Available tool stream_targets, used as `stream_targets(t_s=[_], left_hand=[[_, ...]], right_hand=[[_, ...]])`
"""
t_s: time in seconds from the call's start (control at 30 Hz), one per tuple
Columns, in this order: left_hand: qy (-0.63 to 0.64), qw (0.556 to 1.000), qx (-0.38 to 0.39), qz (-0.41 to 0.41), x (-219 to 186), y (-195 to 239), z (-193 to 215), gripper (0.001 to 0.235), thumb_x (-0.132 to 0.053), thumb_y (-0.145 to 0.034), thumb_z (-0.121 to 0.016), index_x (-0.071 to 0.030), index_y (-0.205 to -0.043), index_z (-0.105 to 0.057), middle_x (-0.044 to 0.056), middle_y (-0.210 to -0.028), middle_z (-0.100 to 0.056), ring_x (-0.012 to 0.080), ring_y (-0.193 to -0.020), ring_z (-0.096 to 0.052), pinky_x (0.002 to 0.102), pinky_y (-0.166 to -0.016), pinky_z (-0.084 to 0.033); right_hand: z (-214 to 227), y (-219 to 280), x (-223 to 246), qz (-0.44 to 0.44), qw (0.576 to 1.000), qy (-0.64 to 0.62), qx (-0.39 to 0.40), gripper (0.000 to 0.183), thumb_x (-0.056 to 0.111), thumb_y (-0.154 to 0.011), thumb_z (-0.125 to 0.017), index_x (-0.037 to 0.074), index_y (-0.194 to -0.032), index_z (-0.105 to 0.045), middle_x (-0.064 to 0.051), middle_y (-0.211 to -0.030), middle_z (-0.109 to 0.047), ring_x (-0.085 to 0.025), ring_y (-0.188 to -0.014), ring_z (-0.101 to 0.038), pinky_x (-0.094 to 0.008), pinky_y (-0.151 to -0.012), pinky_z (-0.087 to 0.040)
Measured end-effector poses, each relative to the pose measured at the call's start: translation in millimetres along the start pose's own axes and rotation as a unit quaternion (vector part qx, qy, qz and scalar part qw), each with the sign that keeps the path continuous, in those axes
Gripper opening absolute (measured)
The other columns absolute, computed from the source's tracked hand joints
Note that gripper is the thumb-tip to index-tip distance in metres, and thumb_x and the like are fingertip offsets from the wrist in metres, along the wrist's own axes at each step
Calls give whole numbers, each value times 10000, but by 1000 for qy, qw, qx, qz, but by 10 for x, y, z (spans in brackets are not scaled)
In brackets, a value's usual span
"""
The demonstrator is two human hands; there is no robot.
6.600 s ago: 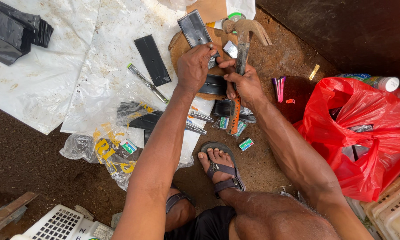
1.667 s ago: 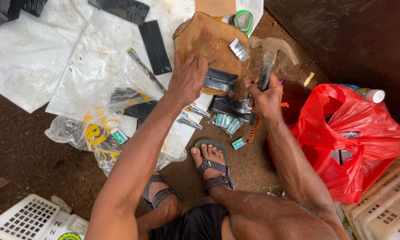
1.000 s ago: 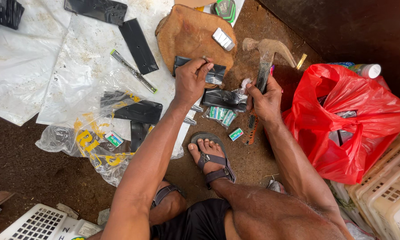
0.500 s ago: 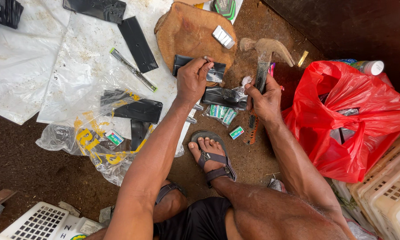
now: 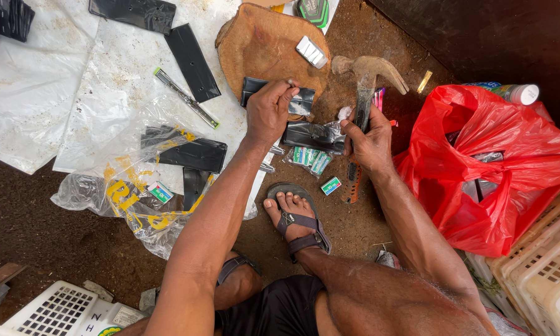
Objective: The person sits on the ground and assembles small metal components into black plastic housings. They use a hammer to tap metal pieces into place and handle multiple units one at a time, placing finished assemblies on a nearby surface.
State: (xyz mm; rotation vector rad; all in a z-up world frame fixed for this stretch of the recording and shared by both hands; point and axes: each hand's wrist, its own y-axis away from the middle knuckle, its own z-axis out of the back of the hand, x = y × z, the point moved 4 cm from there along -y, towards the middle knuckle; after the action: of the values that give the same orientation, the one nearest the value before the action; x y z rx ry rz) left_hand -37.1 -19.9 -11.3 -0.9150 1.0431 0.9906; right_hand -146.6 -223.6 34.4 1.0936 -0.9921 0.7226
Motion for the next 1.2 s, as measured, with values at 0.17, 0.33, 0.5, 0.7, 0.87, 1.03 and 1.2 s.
stream_targets(t_s=[0.17,0.33,0.5,0.7,0.87,1.03,1.2], left_hand=[[-61,996,6,-70,-178,2,38,135,-110,-1017,-667,-38,-1115,-725,108,-1046,-754,236,-960,-761,342,-771,-631],[-139,982,13,-129,-256,34,43,130,-28,-957,-690,-59,-1076,-729,71,-1050,-743,262,-958,-725,373,-814,-606],[-172,976,6,-132,-287,30,25,156,-41,-933,-698,-75,-1083,-724,59,-1055,-741,246,-946,-716,370,-795,-604],[-195,970,-4,-146,-342,28,26,154,-87,-935,-718,-82,-1088,-718,42,-1048,-722,232,-925,-704,359,-774,-595],[-213,967,15,-142,-317,43,8,126,-89,-958,-704,-88,-1083,-724,27,-1025,-716,221,-930,-707,355,-793,-600],[-202,964,-3,-173,-268,72,16,161,-70,-973,-692,-80,-1133,-703,38,-1081,-712,220,-984,-704,343,-838,-602],[-200,967,2,-157,-198,84,-3,240,-25,-915,-676,-66,-1151,-698,50,-1115,-709,246,-1009,-700,357,-845,-598]], right_hand=[[2,20,35,16,999,28,3,136,-38,-945,-668,39,-987,-564,-76,-727,-637,-115,-460,-604,-261,-360,-458],[-1,97,72,29,998,44,22,98,124,-1032,-627,49,-1004,-571,-48,-709,-618,-101,-452,-584,-267,-368,-455],[-35,235,236,102,983,149,36,256,221,-1143,-585,6,-1010,-544,-77,-699,-614,-138,-532,-580,-288,-452,-451],[-145,446,634,261,895,359,33,325,173,-1109,-539,-92,-1296,-556,-143,-753,-663,-213,-616,-664,-359,-506,-548],[-123,701,887,295,862,412,27,129,100,-1106,-531,16,-1139,-623,-141,-812,-666,-215,-645,-655,-377,-533,-558],[-236,793,947,419,845,331,-10,244,89,-1136,-478,-75,-1256,-615,-166,-897,-685,-217,-698,-676,-364,-543,-581],[-341,404,581,75,831,544,88,222,161,-1098,-563,-44,-1091,-648,-157,-687,-659,-266,-456,-620,-387,-401,-493]])
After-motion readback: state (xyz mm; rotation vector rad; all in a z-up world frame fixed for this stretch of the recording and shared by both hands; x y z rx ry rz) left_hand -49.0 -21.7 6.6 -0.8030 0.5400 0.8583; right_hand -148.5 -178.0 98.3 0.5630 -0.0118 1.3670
